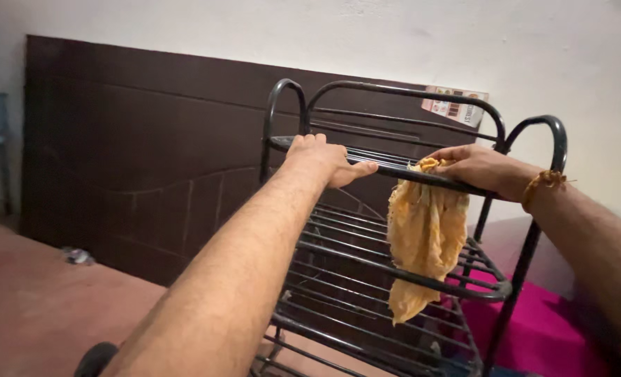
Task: The person wipes the metal bars of a black shoe rack using a yellow cloth. They dip the cloth into a white bucket of water, wring it out, and then proceed to wipe the top and side bars of the rack.
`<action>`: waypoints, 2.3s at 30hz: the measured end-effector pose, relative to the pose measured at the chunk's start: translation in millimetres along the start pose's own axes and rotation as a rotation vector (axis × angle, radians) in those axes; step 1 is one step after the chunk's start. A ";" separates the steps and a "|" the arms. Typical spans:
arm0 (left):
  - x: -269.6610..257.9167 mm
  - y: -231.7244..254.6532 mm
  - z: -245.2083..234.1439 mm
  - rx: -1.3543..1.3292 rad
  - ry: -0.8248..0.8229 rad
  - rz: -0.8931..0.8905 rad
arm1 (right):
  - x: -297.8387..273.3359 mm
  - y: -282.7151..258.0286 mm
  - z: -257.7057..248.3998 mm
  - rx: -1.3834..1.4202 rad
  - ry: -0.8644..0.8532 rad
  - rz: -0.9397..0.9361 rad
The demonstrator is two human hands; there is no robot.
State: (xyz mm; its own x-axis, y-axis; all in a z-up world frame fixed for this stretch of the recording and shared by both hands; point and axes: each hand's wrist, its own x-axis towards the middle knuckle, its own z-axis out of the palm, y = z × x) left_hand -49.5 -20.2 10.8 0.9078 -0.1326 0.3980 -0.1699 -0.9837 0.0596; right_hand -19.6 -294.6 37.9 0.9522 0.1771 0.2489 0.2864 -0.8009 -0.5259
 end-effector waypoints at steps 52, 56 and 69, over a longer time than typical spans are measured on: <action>106.3 -66.1 34.3 0.117 0.219 -0.357 | 1.2 -5.1 -3.4 0.002 -0.229 0.027; 100.7 -65.6 37.4 0.120 0.170 -0.365 | -0.1 -3.7 -1.5 0.073 -0.260 -0.020; 92.9 -63.7 33.7 0.061 0.237 -0.429 | -11.3 -7.6 -7.7 -0.002 -0.219 -0.167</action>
State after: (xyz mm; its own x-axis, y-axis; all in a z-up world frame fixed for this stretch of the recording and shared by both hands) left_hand 58.6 26.0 13.1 0.7778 0.3103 0.5466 0.2292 -0.9498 0.2130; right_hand -33.3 -294.9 45.4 0.8919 0.4266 0.1502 0.4418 -0.7508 -0.4910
